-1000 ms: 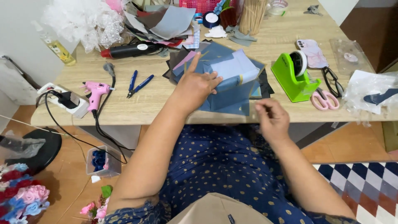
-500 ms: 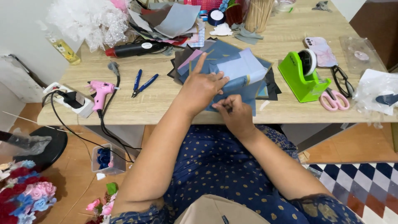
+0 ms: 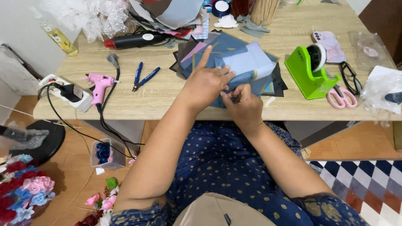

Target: The person wraps a small box with blue paper, folding the edges and securing them with tape. They then wrap a second box with the same paper and tape, folding and taping the edges to complete the wrapping.

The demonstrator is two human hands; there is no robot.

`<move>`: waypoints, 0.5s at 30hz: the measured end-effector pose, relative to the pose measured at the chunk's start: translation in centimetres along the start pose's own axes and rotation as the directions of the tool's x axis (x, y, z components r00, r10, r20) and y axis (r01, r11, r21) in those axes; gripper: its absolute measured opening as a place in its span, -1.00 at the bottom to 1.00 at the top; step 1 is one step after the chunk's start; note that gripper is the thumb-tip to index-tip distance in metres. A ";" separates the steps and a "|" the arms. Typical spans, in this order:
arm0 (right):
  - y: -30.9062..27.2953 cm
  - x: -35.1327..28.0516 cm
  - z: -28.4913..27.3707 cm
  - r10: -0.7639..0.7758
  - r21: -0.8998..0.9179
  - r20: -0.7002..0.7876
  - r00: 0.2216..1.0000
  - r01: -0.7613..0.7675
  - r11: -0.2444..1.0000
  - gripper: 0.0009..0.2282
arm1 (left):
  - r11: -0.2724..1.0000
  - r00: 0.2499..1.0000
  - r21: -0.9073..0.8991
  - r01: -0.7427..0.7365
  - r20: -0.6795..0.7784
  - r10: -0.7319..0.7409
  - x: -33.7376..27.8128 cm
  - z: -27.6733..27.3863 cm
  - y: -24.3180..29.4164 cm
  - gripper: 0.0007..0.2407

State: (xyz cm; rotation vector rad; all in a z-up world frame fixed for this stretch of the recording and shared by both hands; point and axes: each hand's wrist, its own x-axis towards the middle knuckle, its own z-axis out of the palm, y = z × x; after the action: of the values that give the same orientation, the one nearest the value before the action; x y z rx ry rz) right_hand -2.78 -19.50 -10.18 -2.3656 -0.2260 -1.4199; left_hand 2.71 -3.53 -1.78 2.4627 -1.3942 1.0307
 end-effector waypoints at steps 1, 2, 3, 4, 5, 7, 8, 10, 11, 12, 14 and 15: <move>0.0 0.1 -0.1 0.007 0.009 0.000 1.000 -0.007 1.000 -0.61 | 1.000 1.000 -0.001 -0.001 0.001 0.001 0.0 0.0 0.0 -0.68; -0.1 0.2 -0.1 0.013 0.019 0.000 1.000 -0.013 1.000 -0.61 | 1.000 1.000 0.000 -0.002 0.002 0.002 0.0 -0.1 0.0 -0.68; 0.0 0.2 -0.1 0.013 0.019 0.000 1.000 -0.013 1.000 -0.61 | 1.000 1.000 0.000 -0.002 0.002 0.002 0.0 0.0 0.0 -0.68; 0.0 0.2 0.0 0.009 0.000 -0.007 1.000 -0.009 1.000 -0.60 | 1.000 1.000 0.003 -0.001 -0.004 0.001 0.0 0.0 0.0 -0.68; 0.0 0.3 0.1 0.005 -0.020 -0.013 1.000 -0.005 1.000 -0.59 | 1.000 1.000 0.007 -0.001 -0.010 0.001 0.0 0.0 0.0 -0.68; 0.2 0.3 0.1 0.008 -0.016 -0.009 1.000 -0.008 1.000 -0.59 | 1.000 1.000 0.006 -0.008 -0.012 0.008 0.0 -0.1 0.0 -0.67; 0.3 0.2 0.0 0.014 -0.016 -0.004 1.000 -0.014 1.000 -0.59 | 1.000 1.000 0.002 -0.018 -0.013 0.018 -0.1 -0.1 0.0 -0.67; 0.4 0.4 0.1 0.049 -0.022 0.004 0.999 -0.049 0.999 -0.58 | 1.000 1.000 0.006 -0.015 -0.023 0.016 -0.2 -0.1 0.0 -0.67; 0.5 0.6 0.1 0.085 -0.030 0.008 0.996 -0.084 0.996 -0.56 | 1.000 0.999 0.010 -0.015 -0.033 0.015 -0.2 -0.1 0.0 -0.66; 0.5 0.5 0.2 0.087 -0.030 0.010 0.996 -0.086 0.996 -0.56 | 1.000 0.999 0.009 -0.015 -0.031 0.015 -0.3 -0.2 0.2 -0.66; 0.6 0.6 0.3 0.110 -0.046 0.028 0.994 -0.109 0.993 -0.57 | 1.000 0.999 -0.004 -0.013 -0.051 0.012 -0.2 -0.4 0.3 -0.67; 0.7 0.5 0.3 0.111 -0.048 0.026 0.993 -0.110 0.993 -0.57 | 1.000 0.999 -0.005 -0.015 -0.052 0.015 -0.3 -0.4 0.3 -0.67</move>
State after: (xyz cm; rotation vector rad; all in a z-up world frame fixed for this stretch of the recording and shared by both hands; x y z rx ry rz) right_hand -2.08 -20.07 -10.07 -2.3971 -0.0691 -1.3541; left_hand 2.15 -3.34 -1.72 2.4077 -1.3997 1.0840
